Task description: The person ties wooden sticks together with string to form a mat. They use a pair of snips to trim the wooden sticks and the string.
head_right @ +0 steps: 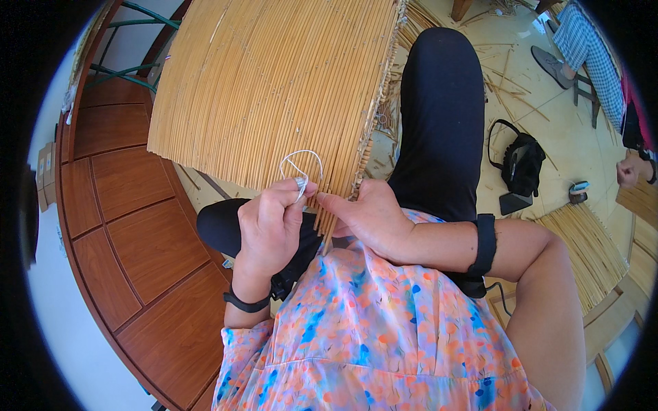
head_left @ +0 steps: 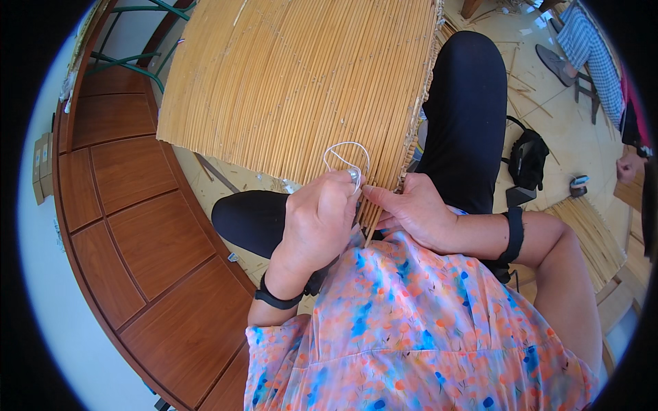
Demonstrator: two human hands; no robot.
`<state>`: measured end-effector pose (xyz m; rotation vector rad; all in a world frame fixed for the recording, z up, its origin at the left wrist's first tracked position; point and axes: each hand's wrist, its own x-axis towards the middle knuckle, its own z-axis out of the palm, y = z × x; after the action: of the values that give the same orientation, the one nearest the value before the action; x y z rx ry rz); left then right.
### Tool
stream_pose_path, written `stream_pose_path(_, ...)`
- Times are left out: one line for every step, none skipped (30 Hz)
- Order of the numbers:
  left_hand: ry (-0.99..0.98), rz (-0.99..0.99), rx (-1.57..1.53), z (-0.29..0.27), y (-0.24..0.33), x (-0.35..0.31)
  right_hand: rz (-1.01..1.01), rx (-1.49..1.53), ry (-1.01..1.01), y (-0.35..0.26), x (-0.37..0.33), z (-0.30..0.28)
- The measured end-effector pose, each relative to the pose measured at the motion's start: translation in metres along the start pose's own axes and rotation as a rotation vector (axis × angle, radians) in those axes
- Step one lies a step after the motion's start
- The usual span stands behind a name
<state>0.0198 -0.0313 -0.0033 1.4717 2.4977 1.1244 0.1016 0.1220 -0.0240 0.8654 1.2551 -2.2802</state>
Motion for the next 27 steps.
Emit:
stream_pose_path(-0.020, -0.024, -0.007, -0.002, 0.002, 0.002, 0.000, 0.001, 0.001, 0.000, 0.000, 0.000)
stream_pose_path(-0.039, -0.048, -0.014, -0.003, 0.004, 0.003, 0.000, 0.003, 0.001, 0.000, 0.000, 0.000)
stream_pose_path(-0.039, -0.047, -0.014, -0.003, 0.004, 0.003, 0.000, 0.003, 0.001, 0.001, 0.000, 0.000)
stream_pose_path(-0.065, -0.055, 0.002, -0.004, 0.004, 0.003, -0.010, 0.011, 0.002, 0.001, 0.000, 0.000)
stream_pose_path(-0.090, -0.062, 0.019, -0.005, 0.004, 0.003, -0.020, 0.018, 0.002, 0.001, 0.000, 0.000)
stream_pose_path(-0.091, -0.061, 0.018, -0.005, 0.006, 0.004, -0.021, 0.019, 0.003, 0.002, 0.000, 0.000)
stream_pose_path(-0.098, -0.054, 0.048, -0.005, 0.008, 0.005, -0.037, 0.022, 0.002, 0.004, 0.001, 0.000)
stream_pose_path(-0.105, -0.047, 0.078, -0.005, 0.010, 0.006, -0.053, 0.026, 0.000, 0.004, 0.002, 0.001)
stream_pose_path(-0.106, -0.049, 0.079, -0.005, 0.012, 0.007, -0.053, 0.026, -0.001, 0.003, 0.001, 0.001)
stream_pose_path(-0.129, -0.027, 0.115, -0.005, 0.013, 0.008, -0.031, 0.030, -0.005, 0.000, -0.001, 0.001)
stream_pose_path(-0.152, -0.006, 0.151, -0.005, 0.015, 0.009, -0.009, 0.034, -0.009, -0.002, -0.002, 0.001)
stream_pose_path(-0.152, -0.006, 0.150, -0.005, 0.018, 0.011, -0.009, 0.034, -0.008, 0.000, -0.001, 0.001)
stream_pose_path(-0.167, 0.018, 0.183, -0.006, 0.022, 0.014, -0.012, 0.062, -0.012, 0.002, 0.000, 0.000)
stream_pose_path(-0.183, 0.041, 0.217, -0.006, 0.025, 0.017, -0.015, 0.090, -0.016, 0.003, 0.000, 0.000)
stream_pose_path(-0.183, 0.042, 0.217, -0.007, 0.029, 0.021, -0.015, 0.091, -0.015, 0.002, -0.001, -0.001)
stream_pose_path(-0.202, 0.024, 0.221, -0.009, 0.033, 0.023, -0.020, 0.070, -0.035, -0.001, -0.002, -0.002)
stream_pose_path(-0.220, 0.007, 0.225, -0.009, 0.035, 0.025, -0.025, 0.049, -0.055, -0.002, -0.003, -0.002)
stream_pose_path(-0.220, 0.006, 0.225, -0.008, 0.035, 0.025, -0.024, 0.049, -0.055, -0.001, -0.003, -0.003)
stream_pose_path(-0.218, 0.013, 0.234, -0.007, 0.034, 0.026, -0.029, 0.057, -0.056, 0.001, -0.002, -0.003)
stream_pose_path(-0.216, 0.019, 0.244, -0.007, 0.034, 0.026, -0.034, 0.066, -0.056, 0.003, -0.001, -0.003)
stream_pose_path(-0.217, 0.021, 0.244, -0.006, 0.035, 0.027, -0.035, 0.068, -0.056, 0.003, -0.001, -0.004)
stream_pose_path(-0.224, 0.012, 0.246, -0.006, 0.035, 0.028, -0.042, 0.066, -0.052, 0.004, -0.001, -0.004)
stream_pose_path(-0.230, 0.002, 0.248, -0.007, 0.035, 0.029, -0.050, 0.064, -0.048, 0.004, -0.001, -0.004)
stream_pose_path(-0.232, 0.002, 0.249, -0.007, 0.036, 0.030, -0.050, 0.066, -0.049, 0.004, 0.000, -0.004)
stream_pose_path(-0.233, -0.004, 0.266, -0.007, 0.036, 0.030, -0.051, 0.060, -0.047, 0.005, 0.000, -0.004)
stream_pose_path(-0.234, -0.011, 0.283, -0.007, 0.037, 0.030, -0.052, 0.053, -0.046, 0.005, 0.000, -0.004)
stream_pose_path(-0.235, -0.012, 0.284, -0.007, 0.038, 0.031, -0.052, 0.053, -0.047, 0.005, 0.000, -0.004)
